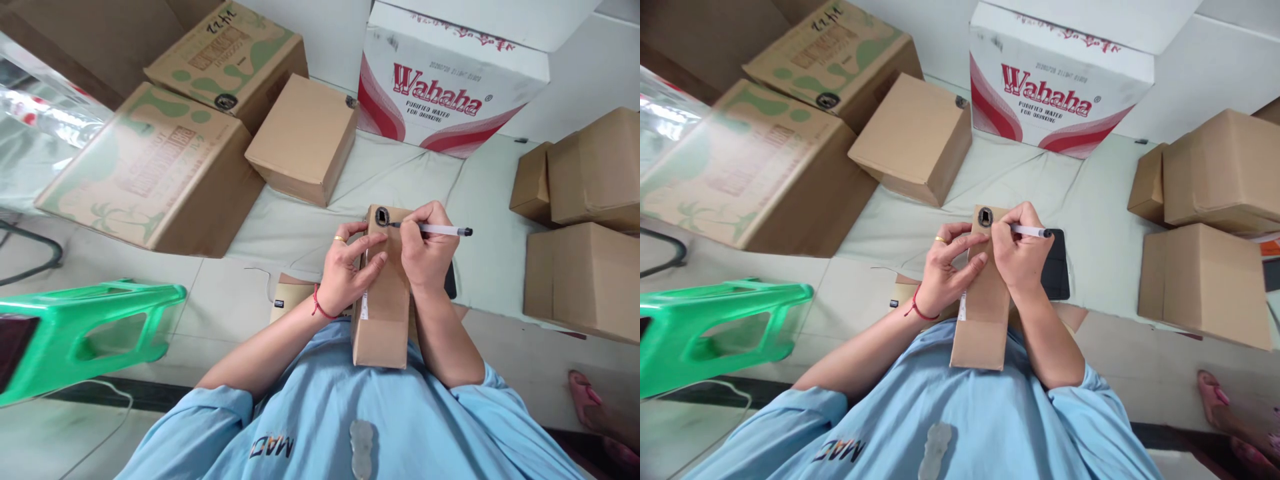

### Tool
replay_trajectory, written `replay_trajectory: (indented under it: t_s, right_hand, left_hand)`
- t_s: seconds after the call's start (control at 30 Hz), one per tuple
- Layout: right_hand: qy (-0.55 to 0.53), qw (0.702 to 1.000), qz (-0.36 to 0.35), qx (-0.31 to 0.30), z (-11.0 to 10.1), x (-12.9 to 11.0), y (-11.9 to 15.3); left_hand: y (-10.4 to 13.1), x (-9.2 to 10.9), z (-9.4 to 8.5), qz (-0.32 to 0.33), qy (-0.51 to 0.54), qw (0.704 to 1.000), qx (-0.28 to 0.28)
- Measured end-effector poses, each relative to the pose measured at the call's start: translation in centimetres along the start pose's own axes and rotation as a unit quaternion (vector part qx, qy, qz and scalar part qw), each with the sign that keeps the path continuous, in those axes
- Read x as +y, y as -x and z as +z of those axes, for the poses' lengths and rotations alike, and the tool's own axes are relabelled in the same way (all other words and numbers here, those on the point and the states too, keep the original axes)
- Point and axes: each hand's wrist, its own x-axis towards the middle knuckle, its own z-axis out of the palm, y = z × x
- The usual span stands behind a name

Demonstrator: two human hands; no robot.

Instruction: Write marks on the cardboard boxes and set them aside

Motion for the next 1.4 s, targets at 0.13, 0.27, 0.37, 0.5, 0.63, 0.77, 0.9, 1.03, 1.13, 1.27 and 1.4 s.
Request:
replay_trajectory:
  t_s: [0.13, 0.27, 0.37, 0.5, 0.63, 0.77, 0.9, 1.03, 1.13, 1.27, 1.4]
  right_hand:
    - [-0.014, 0.999, -0.006, -0.028, -0.1, 0.1, 0.1]
    - [-0.043, 0.998, 0.011, -0.047, 0.1, 0.6, 0.0]
    - [-0.049, 0.997, 0.032, -0.042, 0.3, 1.0, -0.2]
    - [-0.032, 0.997, 0.033, -0.067, 0.3, 0.9, -0.3]
    - [-0.006, 0.997, 0.039, -0.070, 0.3, 0.6, -0.4]
    - [-0.003, 0.999, 0.036, -0.036, 0.6, 0.7, -0.3]
    - [-0.069, 0.997, 0.043, 0.015, 0.3, 1.5, 0.2]
    - [-0.020, 0.994, 0.045, 0.096, -3.8, 3.7, 1.0]
    - [0.185, 0.981, 0.033, 0.052, -9.8, 6.8, 1.9]
    - [0.441, 0.887, 0.078, -0.112, -17.7, 11.7, 2.8]
    - [0.504, 0.837, 0.147, -0.155, -21.5, 15.2, 2.8]
  left_hand:
    - [0.0, 0.0, 0.0, 0.005, 0.008, 1.000, 0.003]
    - [0.0, 0.0, 0.0, 0.006, 0.010, 1.000, 0.003]
    - [0.0, 0.0, 0.0, 0.004, 0.010, 1.000, 0.003]
    - [0.0, 0.0, 0.0, 0.003, 0.008, 1.000, 0.000]
    - [0.0, -0.1, 0.0, 0.004, 0.003, 1.000, -0.001]
    - [-0.1, 0.0, 0.0, -0.003, 0.002, 1.000, -0.003]
    - [-0.1, 0.1, 0.0, -0.001, 0.003, 1.000, -0.003]
    - [-0.1, 0.0, -0.1, 0.001, 0.001, 1.000, -0.008]
    - [-0.1, -0.1, 0.0, -0.001, 0.019, 1.000, -0.009]
    - [-0.4, -0.5, 0.6, -0.044, 0.082, 0.996, 0.002]
    - [-1.9, -1.4, 1.8, -0.080, 0.095, 0.992, 0.025]
